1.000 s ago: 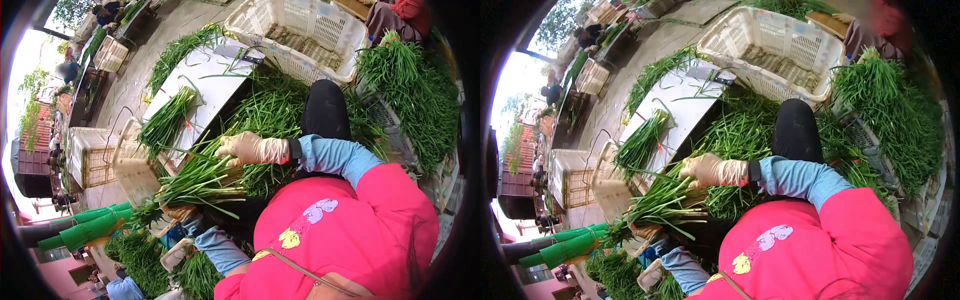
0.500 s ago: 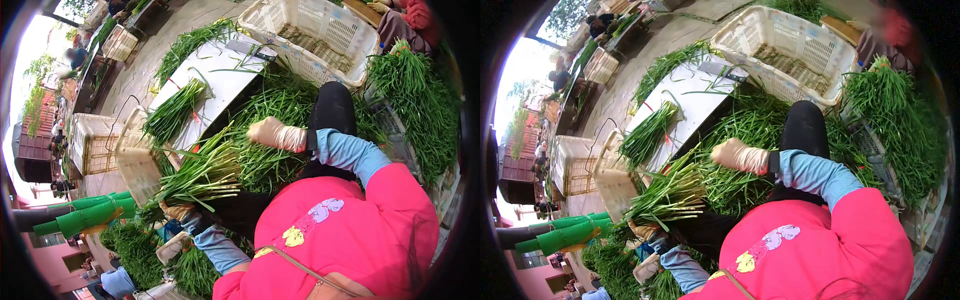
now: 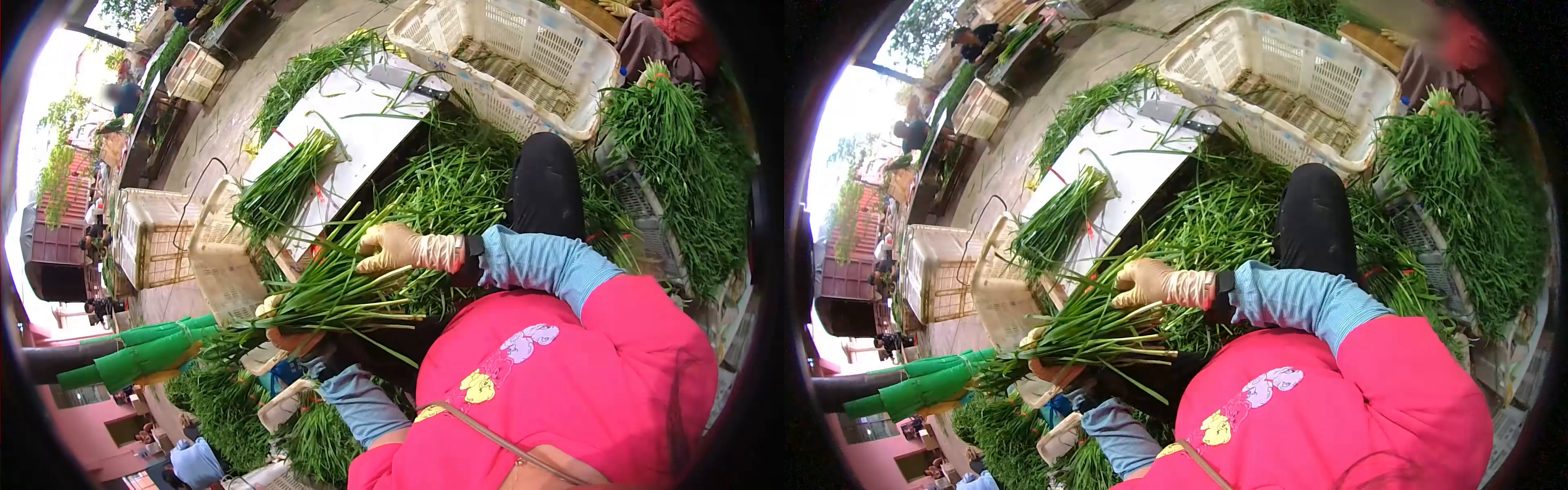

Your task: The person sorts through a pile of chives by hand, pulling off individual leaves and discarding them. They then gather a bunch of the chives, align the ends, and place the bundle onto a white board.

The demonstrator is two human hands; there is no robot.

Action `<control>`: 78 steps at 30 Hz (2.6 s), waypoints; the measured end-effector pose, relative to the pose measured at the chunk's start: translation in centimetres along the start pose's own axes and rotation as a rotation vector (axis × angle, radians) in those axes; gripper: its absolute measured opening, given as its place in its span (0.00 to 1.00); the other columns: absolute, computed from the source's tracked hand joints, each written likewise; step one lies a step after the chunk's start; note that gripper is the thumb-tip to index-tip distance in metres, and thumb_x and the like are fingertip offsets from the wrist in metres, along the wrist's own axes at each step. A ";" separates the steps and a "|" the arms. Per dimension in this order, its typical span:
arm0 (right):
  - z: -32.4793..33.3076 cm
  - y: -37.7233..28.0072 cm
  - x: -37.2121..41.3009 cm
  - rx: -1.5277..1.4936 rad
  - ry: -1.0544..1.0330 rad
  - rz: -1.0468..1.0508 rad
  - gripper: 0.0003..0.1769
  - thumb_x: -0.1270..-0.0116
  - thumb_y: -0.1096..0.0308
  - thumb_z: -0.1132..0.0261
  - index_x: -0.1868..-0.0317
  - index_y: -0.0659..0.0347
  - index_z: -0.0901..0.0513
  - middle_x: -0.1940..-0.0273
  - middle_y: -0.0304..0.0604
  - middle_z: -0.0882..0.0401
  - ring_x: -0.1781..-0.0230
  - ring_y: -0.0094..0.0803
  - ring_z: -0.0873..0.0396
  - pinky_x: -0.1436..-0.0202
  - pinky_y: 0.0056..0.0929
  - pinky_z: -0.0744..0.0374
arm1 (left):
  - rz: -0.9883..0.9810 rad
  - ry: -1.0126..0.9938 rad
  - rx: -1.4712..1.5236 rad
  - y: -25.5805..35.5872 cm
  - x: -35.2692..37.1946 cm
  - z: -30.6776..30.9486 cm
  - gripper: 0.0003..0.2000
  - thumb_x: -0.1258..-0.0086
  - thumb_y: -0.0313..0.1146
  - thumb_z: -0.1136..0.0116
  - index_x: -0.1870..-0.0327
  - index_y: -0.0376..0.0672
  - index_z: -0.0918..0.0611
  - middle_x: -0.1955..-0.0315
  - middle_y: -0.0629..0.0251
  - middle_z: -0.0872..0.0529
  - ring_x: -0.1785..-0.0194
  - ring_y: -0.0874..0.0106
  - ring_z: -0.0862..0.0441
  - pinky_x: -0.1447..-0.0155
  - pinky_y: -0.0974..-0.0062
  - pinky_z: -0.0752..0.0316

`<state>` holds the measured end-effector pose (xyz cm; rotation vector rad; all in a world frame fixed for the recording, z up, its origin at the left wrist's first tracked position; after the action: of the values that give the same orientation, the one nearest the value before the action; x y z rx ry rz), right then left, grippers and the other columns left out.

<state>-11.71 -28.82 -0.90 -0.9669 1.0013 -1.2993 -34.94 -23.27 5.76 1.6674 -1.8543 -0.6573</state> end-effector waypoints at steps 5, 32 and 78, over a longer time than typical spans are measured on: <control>-0.5 0.7 0.4 -0.507 -0.017 -0.181 0.23 0.44 0.56 0.29 0.57 0.66 0.20 0.65 0.46 0.17 0.63 0.30 0.21 0.57 0.30 0.24 | -0.366 -0.007 -0.336 0.0 -1.1 3.6 0.15 0.40 0.38 0.42 0.60 0.35 0.21 0.65 0.55 0.17 0.61 0.66 0.18 0.56 0.68 0.21; 2.1 -2.0 1.8 0.265 0.080 0.391 0.14 0.42 0.63 0.38 0.55 0.51 0.24 0.62 0.44 0.27 0.58 0.43 0.24 0.59 0.37 0.23 | -0.094 -0.075 -0.136 2.7 -2.0 5.6 0.17 0.37 0.41 0.52 0.55 0.38 0.20 0.58 0.57 0.17 0.54 0.61 0.19 0.46 0.56 0.24; 4.8 2.1 2.4 -0.009 -0.311 0.155 0.15 0.37 0.55 0.36 0.60 0.58 0.21 0.70 0.43 0.20 0.68 0.35 0.22 0.64 0.31 0.25 | 0.097 -0.530 0.190 4.7 -4.9 12.5 0.11 0.40 0.34 0.43 0.57 0.43 0.25 0.58 0.60 0.20 0.51 0.64 0.23 0.41 0.59 0.30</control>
<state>-6.45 -31.14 -1.58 -1.0406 0.8234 -0.9812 -46.56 -18.00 -0.48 1.6092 -2.4153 -0.9780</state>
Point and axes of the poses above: each hand's wrist, its own x-axis away from the middle knuckle, its own z-axis out of the back of the hand, y = z × x, the point moved 2 cm from there along -x, towards the middle knuckle
